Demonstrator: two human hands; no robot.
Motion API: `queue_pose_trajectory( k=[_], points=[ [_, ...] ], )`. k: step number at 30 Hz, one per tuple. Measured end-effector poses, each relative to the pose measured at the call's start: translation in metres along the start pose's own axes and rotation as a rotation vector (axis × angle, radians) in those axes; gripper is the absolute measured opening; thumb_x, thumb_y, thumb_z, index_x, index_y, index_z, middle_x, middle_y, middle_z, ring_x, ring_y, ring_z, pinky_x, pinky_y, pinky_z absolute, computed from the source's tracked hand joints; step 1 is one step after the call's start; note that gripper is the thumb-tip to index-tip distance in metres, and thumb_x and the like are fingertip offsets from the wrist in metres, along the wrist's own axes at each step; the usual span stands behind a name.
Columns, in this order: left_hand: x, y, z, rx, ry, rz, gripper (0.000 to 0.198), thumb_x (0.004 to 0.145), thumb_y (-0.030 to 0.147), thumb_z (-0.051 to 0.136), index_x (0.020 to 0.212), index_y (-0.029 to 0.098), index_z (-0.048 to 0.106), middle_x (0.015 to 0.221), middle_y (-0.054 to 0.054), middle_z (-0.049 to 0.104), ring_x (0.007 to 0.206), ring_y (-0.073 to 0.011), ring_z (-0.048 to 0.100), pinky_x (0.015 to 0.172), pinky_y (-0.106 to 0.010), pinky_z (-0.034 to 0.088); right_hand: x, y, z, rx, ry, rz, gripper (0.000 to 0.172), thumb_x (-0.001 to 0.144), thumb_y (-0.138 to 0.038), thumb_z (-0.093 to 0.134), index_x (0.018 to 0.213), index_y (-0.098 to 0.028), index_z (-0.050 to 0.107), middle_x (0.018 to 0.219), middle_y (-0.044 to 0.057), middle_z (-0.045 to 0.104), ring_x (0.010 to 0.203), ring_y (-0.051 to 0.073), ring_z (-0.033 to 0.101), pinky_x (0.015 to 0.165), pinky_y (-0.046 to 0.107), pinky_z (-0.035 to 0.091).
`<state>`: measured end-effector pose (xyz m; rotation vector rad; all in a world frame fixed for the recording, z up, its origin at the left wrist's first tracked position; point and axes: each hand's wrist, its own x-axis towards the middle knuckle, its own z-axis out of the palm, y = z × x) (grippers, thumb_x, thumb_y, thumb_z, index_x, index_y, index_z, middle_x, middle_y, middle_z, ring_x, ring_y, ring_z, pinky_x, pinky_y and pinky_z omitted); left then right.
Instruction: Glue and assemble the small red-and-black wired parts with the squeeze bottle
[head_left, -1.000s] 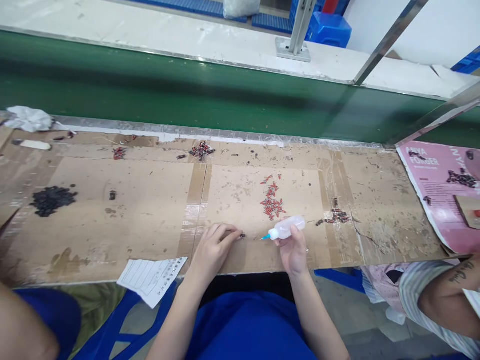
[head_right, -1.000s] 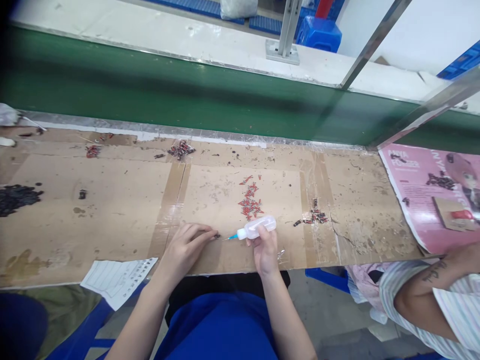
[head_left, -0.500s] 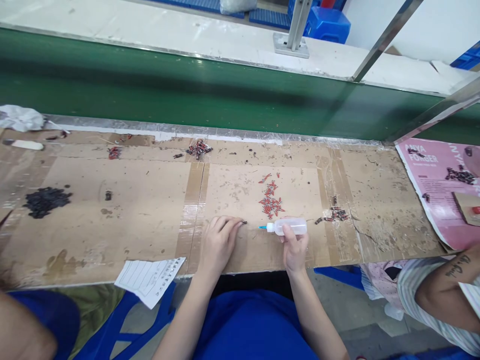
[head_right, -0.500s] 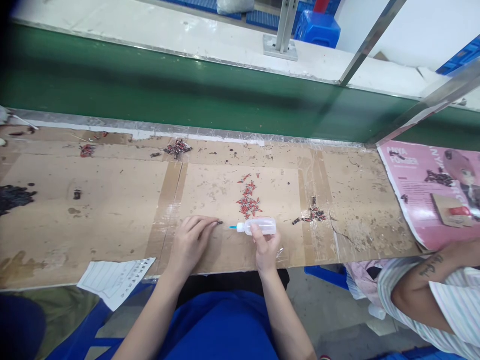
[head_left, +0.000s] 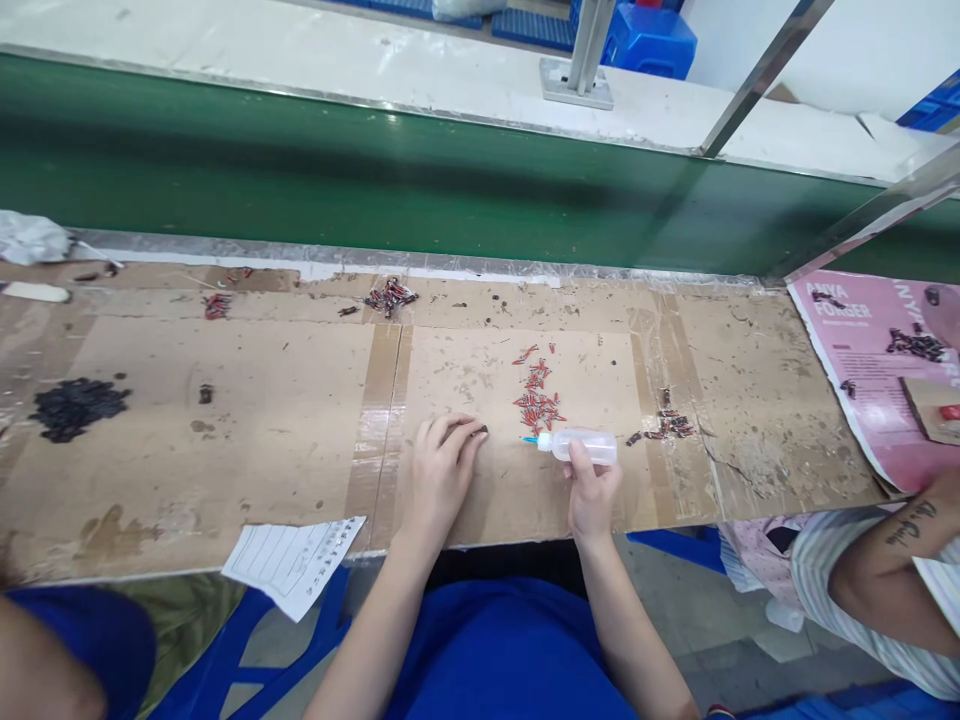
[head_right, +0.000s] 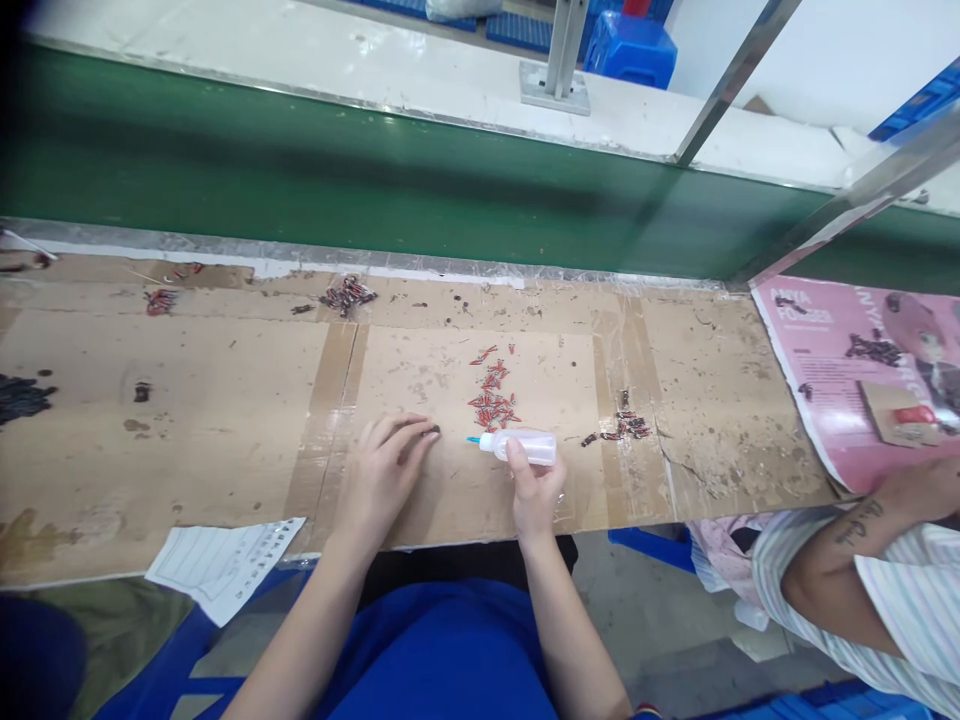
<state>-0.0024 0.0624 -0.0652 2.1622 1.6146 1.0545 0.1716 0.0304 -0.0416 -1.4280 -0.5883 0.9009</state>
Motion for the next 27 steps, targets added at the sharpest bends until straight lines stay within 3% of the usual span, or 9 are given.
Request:
queue_pose_trajectory(
  k=[4, 10, 16, 27],
  points=[
    [-0.009, -0.002, 0.001, -0.094, -0.043, 0.033, 0.018, 0.095, 0.028, 0.056, 0.089, 0.023, 0.072, 0.089, -0.004, 0.070, 0.087, -0.0201, 0.063, 0.080, -0.037, 0.053, -0.004, -0.005, 0.002, -0.053, -0.053, 0.010, 0.027, 0.067, -0.043, 0.075, 0.075, -0.018, 0.067, 0.064, 0.002, 0.068, 0.056, 0.016, 0.060, 0.056, 0.029, 0.050],
    [-0.028, -0.002, -0.002, -0.183, -0.007, 0.042, 0.017, 0.093, 0.031, 0.058, 0.103, 0.025, 0.071, 0.099, -0.005, 0.072, 0.099, -0.0217, 0.065, 0.088, -0.041, 0.055, -0.011, -0.008, 0.005, -0.124, -0.132, -0.002, 0.023, 0.068, -0.039, 0.074, 0.069, -0.018, 0.067, 0.064, 0.006, 0.071, 0.060, 0.020, 0.066, 0.058, 0.032, 0.054],
    [-0.026, 0.002, -0.007, -0.217, -0.042, -0.022, 0.013, 0.092, 0.027, 0.060, 0.093, 0.024, 0.072, 0.096, -0.004, 0.073, 0.098, -0.0212, 0.067, 0.090, -0.042, 0.055, -0.012, -0.008, 0.005, -0.213, -0.166, -0.002, 0.023, 0.069, -0.039, 0.075, 0.068, -0.018, 0.067, 0.064, 0.006, 0.072, 0.058, 0.020, 0.066, 0.053, 0.030, 0.053],
    [-0.022, 0.005, -0.008, -0.207, 0.021, 0.053, 0.007, 0.089, 0.022, 0.064, 0.089, 0.022, 0.072, 0.089, -0.003, 0.074, 0.095, -0.0197, 0.067, 0.082, -0.037, 0.057, -0.010, -0.005, 0.003, -0.296, -0.212, -0.033, 0.025, 0.071, -0.042, 0.074, 0.069, -0.017, 0.070, 0.065, 0.006, 0.074, 0.059, 0.020, 0.068, 0.053, 0.028, 0.052]
  ],
)
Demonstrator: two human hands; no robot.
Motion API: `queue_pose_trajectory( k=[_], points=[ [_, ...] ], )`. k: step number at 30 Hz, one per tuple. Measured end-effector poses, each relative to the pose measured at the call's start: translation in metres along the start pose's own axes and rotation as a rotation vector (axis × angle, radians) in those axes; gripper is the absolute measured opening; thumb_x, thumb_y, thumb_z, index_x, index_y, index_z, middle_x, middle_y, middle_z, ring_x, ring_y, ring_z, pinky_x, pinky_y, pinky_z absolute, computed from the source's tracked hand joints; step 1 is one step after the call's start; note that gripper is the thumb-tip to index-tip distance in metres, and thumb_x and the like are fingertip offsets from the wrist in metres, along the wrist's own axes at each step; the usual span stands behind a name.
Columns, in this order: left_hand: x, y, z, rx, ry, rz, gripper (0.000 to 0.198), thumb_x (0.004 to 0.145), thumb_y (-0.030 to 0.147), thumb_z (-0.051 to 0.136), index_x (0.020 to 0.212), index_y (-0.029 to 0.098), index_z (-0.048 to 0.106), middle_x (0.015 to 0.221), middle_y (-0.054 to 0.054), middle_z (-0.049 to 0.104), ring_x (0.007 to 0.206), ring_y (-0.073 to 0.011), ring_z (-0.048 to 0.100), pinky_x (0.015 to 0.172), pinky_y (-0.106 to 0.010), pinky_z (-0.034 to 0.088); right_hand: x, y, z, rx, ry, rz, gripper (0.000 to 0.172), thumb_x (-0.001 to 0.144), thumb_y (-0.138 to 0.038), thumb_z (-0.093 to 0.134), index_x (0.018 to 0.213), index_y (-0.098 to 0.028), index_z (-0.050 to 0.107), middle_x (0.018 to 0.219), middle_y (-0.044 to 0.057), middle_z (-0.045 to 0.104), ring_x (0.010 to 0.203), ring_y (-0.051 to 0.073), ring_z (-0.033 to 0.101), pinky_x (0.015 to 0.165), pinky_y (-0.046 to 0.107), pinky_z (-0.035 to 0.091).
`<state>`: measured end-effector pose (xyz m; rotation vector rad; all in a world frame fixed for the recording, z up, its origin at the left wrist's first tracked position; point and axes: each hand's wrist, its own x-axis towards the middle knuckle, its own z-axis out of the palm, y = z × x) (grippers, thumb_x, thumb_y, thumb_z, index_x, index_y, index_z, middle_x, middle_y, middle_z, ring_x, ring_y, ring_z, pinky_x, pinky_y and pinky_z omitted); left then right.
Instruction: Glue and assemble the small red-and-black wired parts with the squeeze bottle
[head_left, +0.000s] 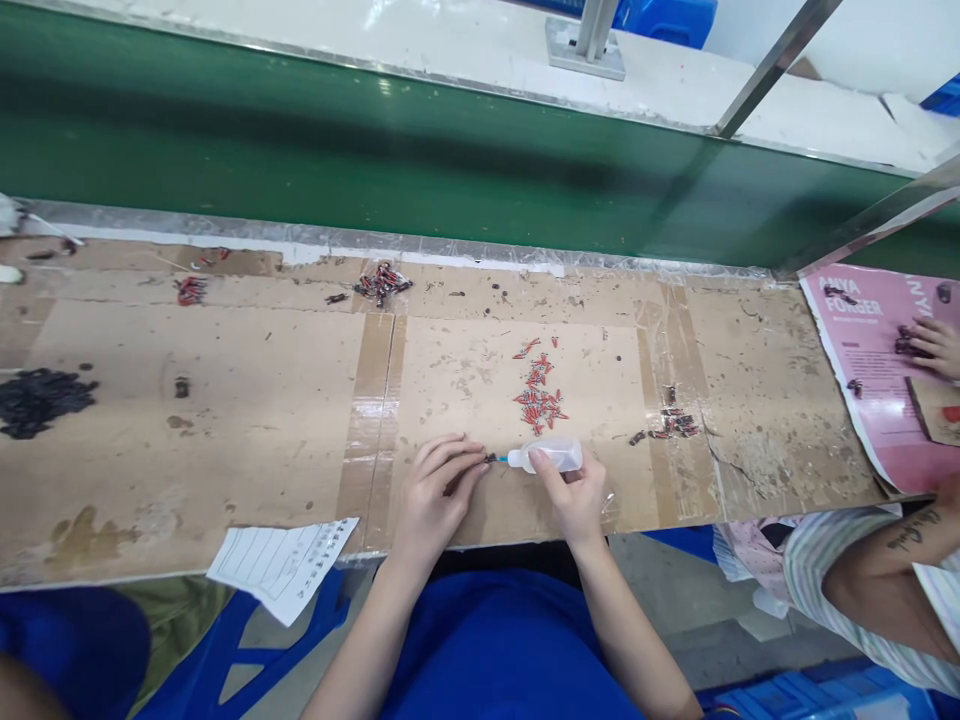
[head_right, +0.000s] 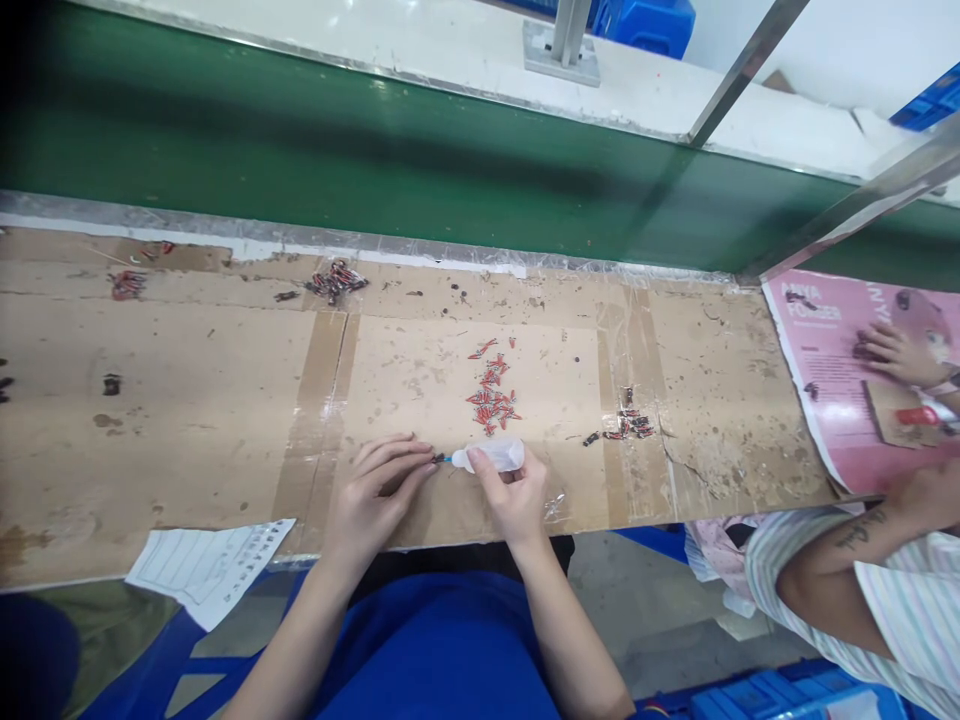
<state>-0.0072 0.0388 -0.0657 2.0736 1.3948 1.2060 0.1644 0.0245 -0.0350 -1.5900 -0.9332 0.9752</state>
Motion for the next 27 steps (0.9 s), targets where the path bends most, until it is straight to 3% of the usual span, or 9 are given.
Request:
queue_pose_trajectory(
  k=[6, 19, 27],
  points=[
    [0.0011, 0.0017, -0.0013, 0.002, -0.007, -0.008, 0.008, 0.090, 0.022, 0.064, 0.088, 0.022, 0.072, 0.087, -0.002, 0.075, 0.095, -0.0198, 0.067, 0.082, -0.037, 0.057, 0.0005, -0.0007, 0.0002, -0.014, -0.003, 0.003, 0.027, 0.071, -0.043, 0.074, 0.068, -0.017, 0.069, 0.063, 0.006, 0.073, 0.055, 0.019, 0.064, 0.051, 0.028, 0.050],
    [0.0004, 0.0026, 0.0000, -0.025, -0.002, -0.055, 0.010, 0.090, 0.024, 0.064, 0.085, 0.023, 0.073, 0.086, -0.003, 0.075, 0.095, -0.0206, 0.068, 0.082, -0.038, 0.058, 0.0009, -0.0002, 0.0003, 0.069, 0.017, 0.007, 0.023, 0.071, -0.042, 0.074, 0.072, -0.019, 0.070, 0.069, 0.005, 0.075, 0.061, 0.021, 0.069, 0.057, 0.030, 0.055],
    [-0.0014, 0.0012, 0.0018, -0.030, 0.004, -0.051, 0.008, 0.089, 0.022, 0.065, 0.087, 0.023, 0.073, 0.087, -0.002, 0.075, 0.095, -0.0205, 0.067, 0.082, -0.038, 0.058, 0.0011, 0.0005, 0.0005, 0.007, -0.011, -0.006, 0.025, 0.070, -0.043, 0.074, 0.070, -0.018, 0.069, 0.065, 0.006, 0.073, 0.058, 0.020, 0.066, 0.052, 0.028, 0.051]
  ],
)
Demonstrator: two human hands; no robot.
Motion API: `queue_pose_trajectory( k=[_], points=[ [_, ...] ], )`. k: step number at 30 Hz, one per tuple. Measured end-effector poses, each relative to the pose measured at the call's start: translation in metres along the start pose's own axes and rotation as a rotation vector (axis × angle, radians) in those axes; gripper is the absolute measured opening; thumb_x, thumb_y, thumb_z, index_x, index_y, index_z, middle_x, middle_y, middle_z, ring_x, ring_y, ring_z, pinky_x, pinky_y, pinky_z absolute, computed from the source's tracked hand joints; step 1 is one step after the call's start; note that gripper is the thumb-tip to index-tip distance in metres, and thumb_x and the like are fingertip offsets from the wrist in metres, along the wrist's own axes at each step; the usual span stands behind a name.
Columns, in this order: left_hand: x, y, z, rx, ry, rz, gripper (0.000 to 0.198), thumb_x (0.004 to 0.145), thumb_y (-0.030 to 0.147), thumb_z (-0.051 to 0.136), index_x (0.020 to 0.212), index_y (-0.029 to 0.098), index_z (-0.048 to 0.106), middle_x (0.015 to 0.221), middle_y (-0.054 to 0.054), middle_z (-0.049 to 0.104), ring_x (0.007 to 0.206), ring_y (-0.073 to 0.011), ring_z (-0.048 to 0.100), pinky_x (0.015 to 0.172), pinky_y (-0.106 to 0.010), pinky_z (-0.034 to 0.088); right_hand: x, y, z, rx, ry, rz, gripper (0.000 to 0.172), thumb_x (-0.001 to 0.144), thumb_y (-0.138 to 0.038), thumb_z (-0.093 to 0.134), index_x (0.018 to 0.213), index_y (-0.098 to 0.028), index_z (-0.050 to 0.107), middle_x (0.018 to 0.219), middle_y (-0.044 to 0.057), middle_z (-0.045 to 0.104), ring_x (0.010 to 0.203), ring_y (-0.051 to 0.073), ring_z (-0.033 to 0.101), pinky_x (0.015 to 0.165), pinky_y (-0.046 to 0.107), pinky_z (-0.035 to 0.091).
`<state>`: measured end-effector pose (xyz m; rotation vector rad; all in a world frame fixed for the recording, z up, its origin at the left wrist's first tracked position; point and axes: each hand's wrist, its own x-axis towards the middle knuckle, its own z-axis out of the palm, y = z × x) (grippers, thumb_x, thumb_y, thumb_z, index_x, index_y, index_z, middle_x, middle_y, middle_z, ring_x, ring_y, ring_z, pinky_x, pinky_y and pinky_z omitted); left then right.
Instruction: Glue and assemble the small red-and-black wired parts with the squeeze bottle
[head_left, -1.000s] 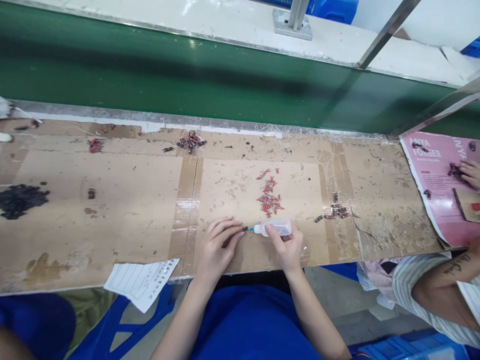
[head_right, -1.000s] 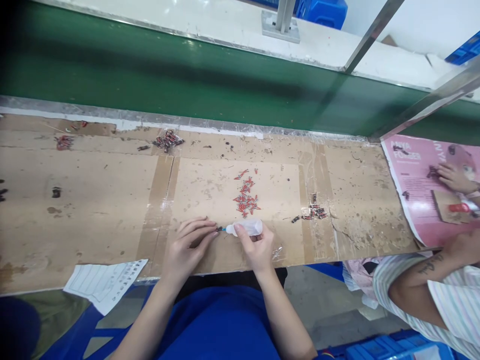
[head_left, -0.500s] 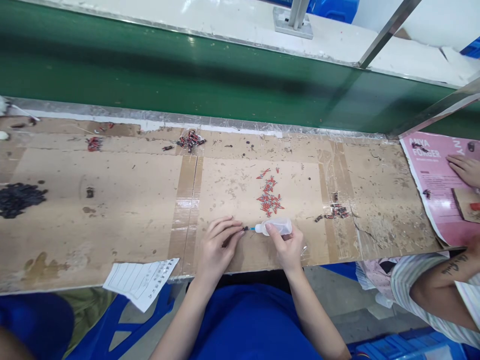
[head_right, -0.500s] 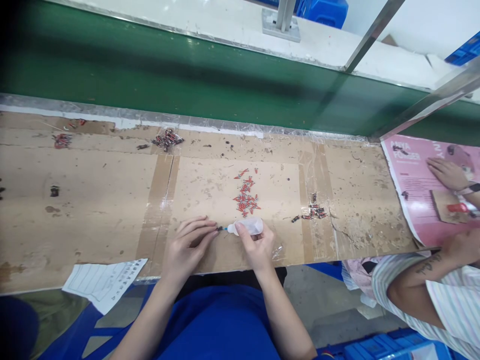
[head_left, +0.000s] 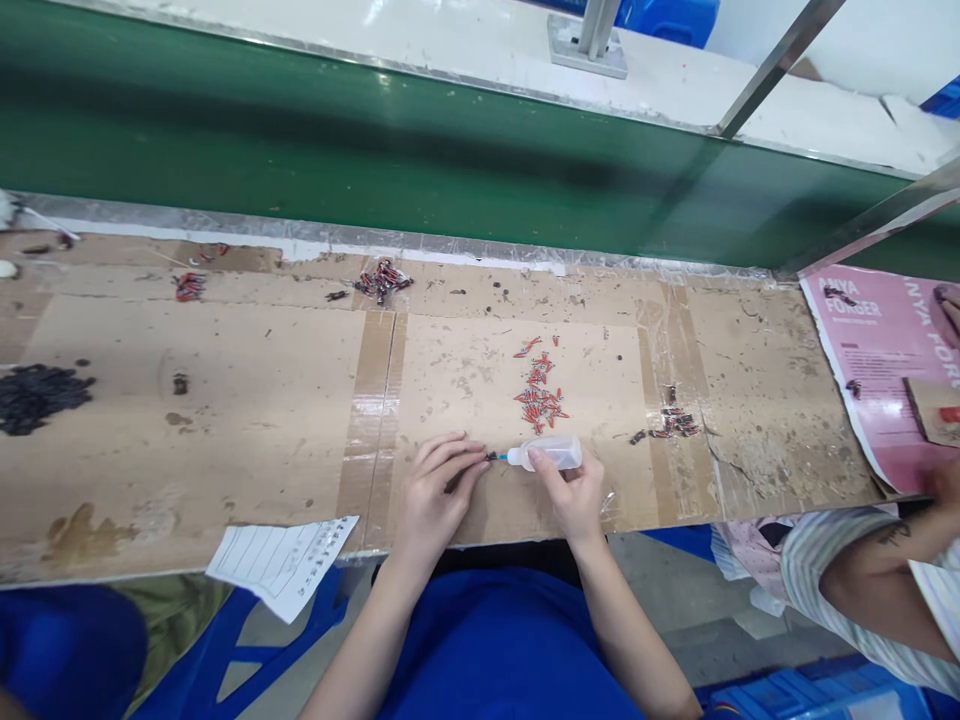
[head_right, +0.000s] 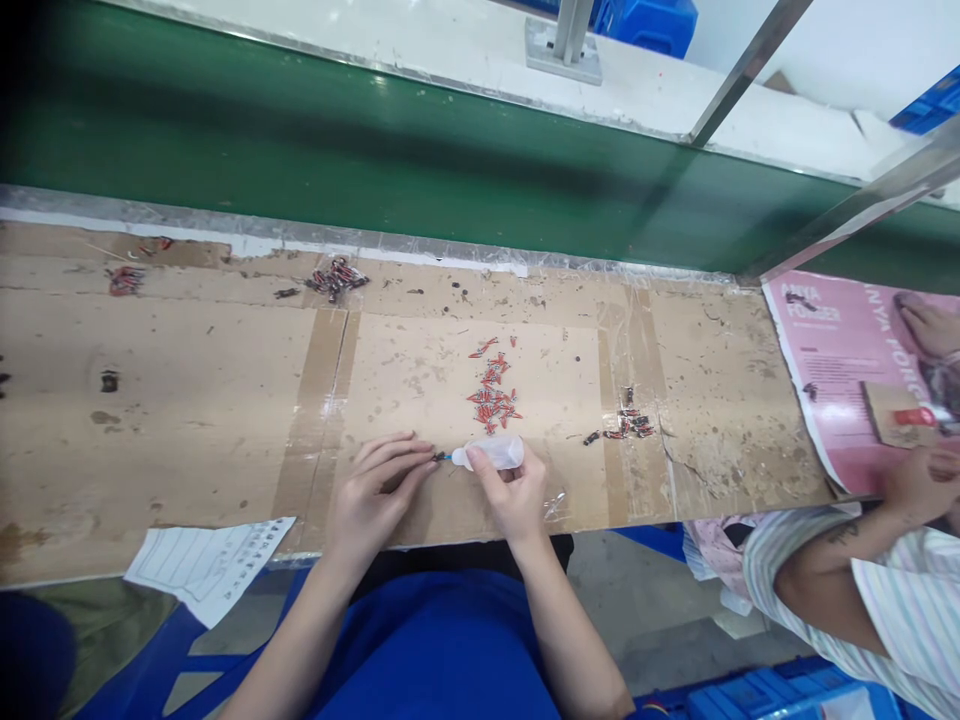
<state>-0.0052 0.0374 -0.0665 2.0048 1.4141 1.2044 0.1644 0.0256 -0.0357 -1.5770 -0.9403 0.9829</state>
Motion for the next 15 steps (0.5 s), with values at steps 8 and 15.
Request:
queue_pose_trajectory(
  k=[8, 15],
  points=[
    [0.0011, 0.0006, -0.0025, 0.001, -0.023, -0.012, 0.010, 0.090, 0.023, 0.064, 0.087, 0.024, 0.073, 0.088, -0.002, 0.075, 0.096, -0.0208, 0.067, 0.083, -0.040, 0.057, -0.0013, 0.0008, 0.0018, -0.013, 0.021, 0.016, 0.027, 0.072, -0.044, 0.073, 0.072, -0.017, 0.070, 0.067, 0.006, 0.074, 0.060, 0.020, 0.066, 0.054, 0.028, 0.051],
    [0.0007, -0.0013, -0.0014, -0.017, -0.012, -0.026, 0.010, 0.089, 0.022, 0.065, 0.086, 0.024, 0.074, 0.087, -0.003, 0.076, 0.095, -0.0208, 0.068, 0.083, -0.039, 0.058, -0.0017, 0.0016, 0.0010, 0.044, 0.079, 0.009, 0.027, 0.073, -0.044, 0.073, 0.074, -0.018, 0.070, 0.069, 0.006, 0.073, 0.064, 0.021, 0.067, 0.059, 0.031, 0.053]
  ],
)
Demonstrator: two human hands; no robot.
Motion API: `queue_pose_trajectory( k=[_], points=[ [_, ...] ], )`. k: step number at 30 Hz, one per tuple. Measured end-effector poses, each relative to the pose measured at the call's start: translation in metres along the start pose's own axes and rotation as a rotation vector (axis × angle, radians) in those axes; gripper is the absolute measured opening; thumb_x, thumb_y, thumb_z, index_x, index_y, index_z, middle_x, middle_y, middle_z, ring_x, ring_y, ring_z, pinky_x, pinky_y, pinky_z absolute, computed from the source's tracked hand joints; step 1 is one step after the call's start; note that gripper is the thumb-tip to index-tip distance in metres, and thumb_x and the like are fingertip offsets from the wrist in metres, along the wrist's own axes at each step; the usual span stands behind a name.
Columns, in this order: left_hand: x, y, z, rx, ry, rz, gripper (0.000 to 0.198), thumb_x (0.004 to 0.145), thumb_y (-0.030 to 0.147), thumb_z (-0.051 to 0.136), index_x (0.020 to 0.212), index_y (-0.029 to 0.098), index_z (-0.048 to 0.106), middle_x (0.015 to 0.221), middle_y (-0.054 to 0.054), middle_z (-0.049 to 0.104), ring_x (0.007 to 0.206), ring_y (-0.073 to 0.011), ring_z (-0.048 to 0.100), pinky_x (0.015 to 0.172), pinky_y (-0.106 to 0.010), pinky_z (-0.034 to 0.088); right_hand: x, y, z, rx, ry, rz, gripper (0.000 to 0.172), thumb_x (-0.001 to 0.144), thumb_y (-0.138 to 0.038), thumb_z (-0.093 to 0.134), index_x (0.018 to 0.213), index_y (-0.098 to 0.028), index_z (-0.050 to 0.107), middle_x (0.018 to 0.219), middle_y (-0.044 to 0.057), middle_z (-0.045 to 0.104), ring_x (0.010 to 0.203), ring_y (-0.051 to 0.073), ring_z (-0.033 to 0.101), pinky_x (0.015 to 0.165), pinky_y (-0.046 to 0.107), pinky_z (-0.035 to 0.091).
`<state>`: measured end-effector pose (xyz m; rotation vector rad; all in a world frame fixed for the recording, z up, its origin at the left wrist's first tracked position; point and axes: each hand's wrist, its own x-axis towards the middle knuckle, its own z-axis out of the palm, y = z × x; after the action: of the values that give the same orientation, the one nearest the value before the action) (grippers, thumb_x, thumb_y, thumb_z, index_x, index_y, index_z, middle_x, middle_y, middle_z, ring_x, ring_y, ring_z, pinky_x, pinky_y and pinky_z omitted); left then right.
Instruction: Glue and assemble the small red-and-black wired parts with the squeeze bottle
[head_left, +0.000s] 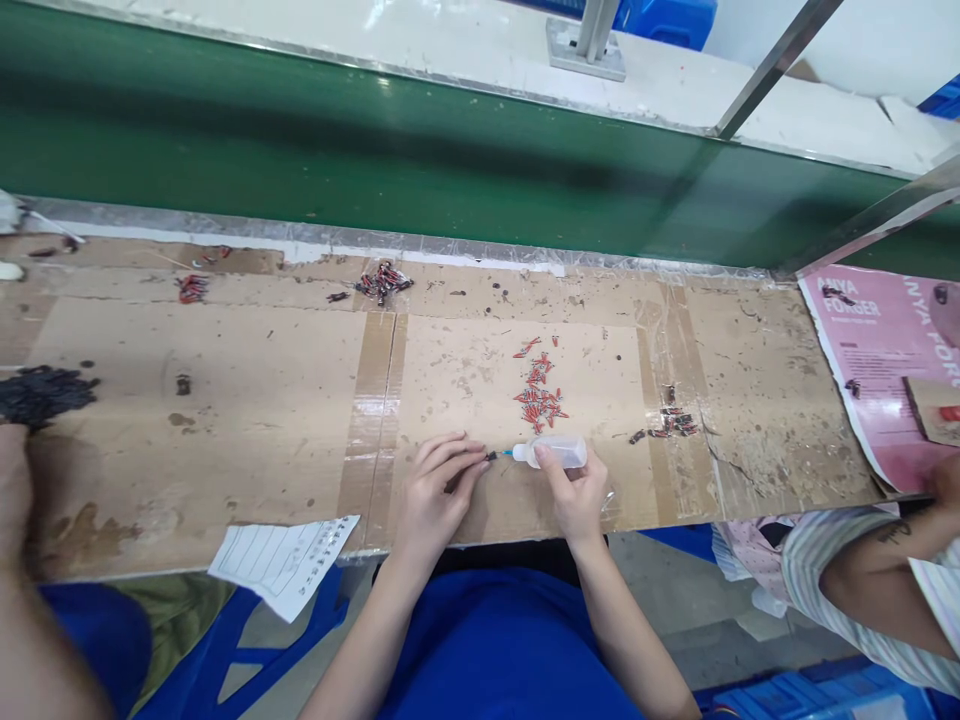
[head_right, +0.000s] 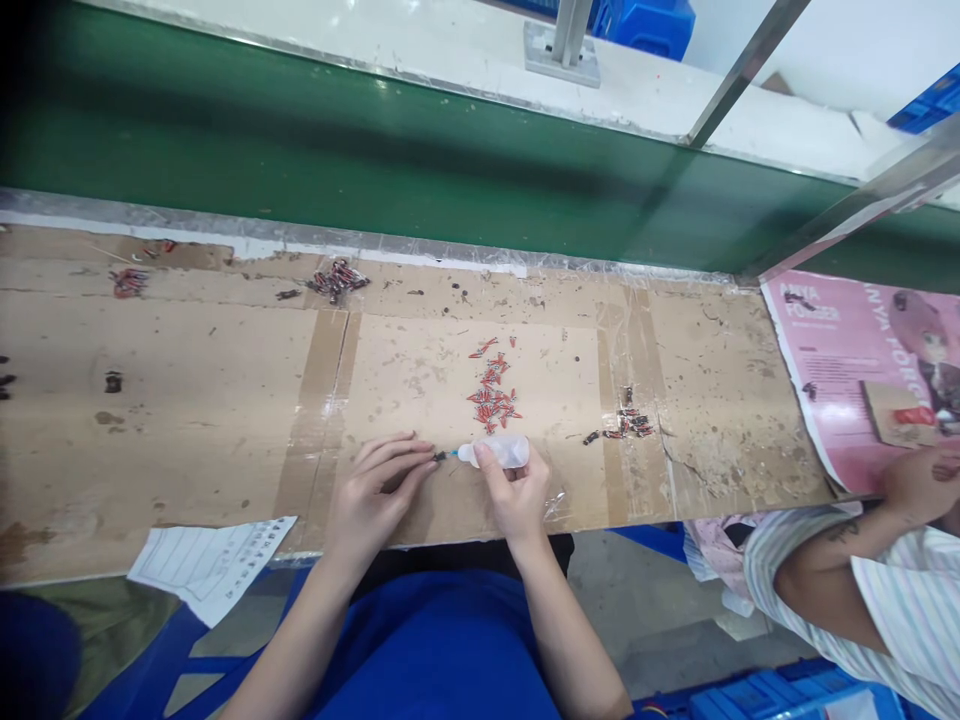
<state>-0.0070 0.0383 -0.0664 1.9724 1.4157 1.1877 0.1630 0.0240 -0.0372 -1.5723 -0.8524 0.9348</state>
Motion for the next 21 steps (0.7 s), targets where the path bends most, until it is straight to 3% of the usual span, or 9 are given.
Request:
queue_pose_trajectory(
  k=[5, 8, 10, 13, 15, 17, 21],
  points=[
    [0.002, 0.006, -0.004, -0.054, -0.042, -0.063, 0.011, 0.087, 0.029, 0.067, 0.095, 0.025, 0.075, 0.092, -0.004, 0.076, 0.097, -0.0222, 0.069, 0.084, -0.040, 0.059, 0.004, 0.009, -0.006, 0.110, 0.127, -0.026, 0.029, 0.072, -0.045, 0.073, 0.070, -0.017, 0.067, 0.063, 0.004, 0.069, 0.059, 0.019, 0.063, 0.057, 0.030, 0.050],
    [0.011, -0.002, -0.025, -0.059, -0.015, -0.160, 0.018, 0.088, 0.033, 0.066, 0.100, 0.024, 0.074, 0.099, -0.005, 0.076, 0.096, -0.0211, 0.071, 0.087, -0.039, 0.059, 0.009, 0.015, -0.009, 0.214, 0.189, -0.016, 0.032, 0.069, -0.047, 0.076, 0.067, -0.017, 0.064, 0.059, 0.001, 0.064, 0.053, 0.014, 0.057, 0.050, 0.026, 0.044],
    [0.020, -0.021, -0.051, 0.049, 0.162, -0.244, 0.017, 0.089, 0.032, 0.062, 0.097, 0.023, 0.074, 0.099, -0.005, 0.076, 0.096, -0.0212, 0.070, 0.091, -0.041, 0.057, 0.012, 0.017, -0.010, 0.278, 0.207, -0.013, 0.034, 0.067, -0.048, 0.077, 0.066, -0.017, 0.063, 0.058, 0.000, 0.061, 0.051, 0.012, 0.053, 0.047, 0.024, 0.040],
    [0.037, -0.069, -0.102, 0.348, 0.470, -0.359, 0.020, 0.087, 0.023, 0.056, 0.097, 0.018, 0.072, 0.102, -0.008, 0.073, 0.105, -0.0262, 0.066, 0.100, -0.050, 0.050, 0.015, 0.014, -0.008, 0.331, 0.197, -0.020, 0.036, 0.065, -0.049, 0.079, 0.065, -0.017, 0.060, 0.057, -0.001, 0.058, 0.050, 0.010, 0.048, 0.045, 0.022, 0.035],
    [0.049, -0.104, -0.132, 0.473, 0.518, -0.490, 0.023, 0.082, 0.017, 0.055, 0.099, 0.016, 0.071, 0.106, -0.008, 0.071, 0.110, -0.0296, 0.063, 0.105, -0.057, 0.043, 0.015, 0.012, -0.007, 0.336, 0.194, -0.032, 0.037, 0.066, -0.049, 0.079, 0.066, -0.018, 0.059, 0.057, -0.002, 0.057, 0.049, 0.010, 0.046, 0.044, 0.022, 0.033],
    [0.061, -0.134, -0.154, 0.531, 0.544, -0.592, 0.020, 0.075, 0.017, 0.060, 0.093, 0.014, 0.069, 0.098, -0.007, 0.071, 0.109, -0.0327, 0.062, 0.105, -0.059, 0.040, 0.016, 0.012, -0.006, 0.323, 0.194, -0.044, 0.036, 0.068, -0.049, 0.077, 0.068, -0.018, 0.058, 0.059, -0.002, 0.057, 0.049, 0.010, 0.046, 0.043, 0.022, 0.031],
    [0.074, -0.161, -0.171, 0.493, 0.511, -0.633, 0.010, 0.068, 0.026, 0.068, 0.070, 0.018, 0.062, 0.061, 0.001, 0.061, 0.085, -0.0289, 0.065, 0.096, -0.053, 0.046, 0.016, 0.013, -0.006, 0.283, 0.175, -0.055, 0.036, 0.071, -0.050, 0.073, 0.067, -0.018, 0.057, 0.058, -0.002, 0.056, 0.048, 0.009, 0.044, 0.043, 0.022, 0.031]
  ],
)
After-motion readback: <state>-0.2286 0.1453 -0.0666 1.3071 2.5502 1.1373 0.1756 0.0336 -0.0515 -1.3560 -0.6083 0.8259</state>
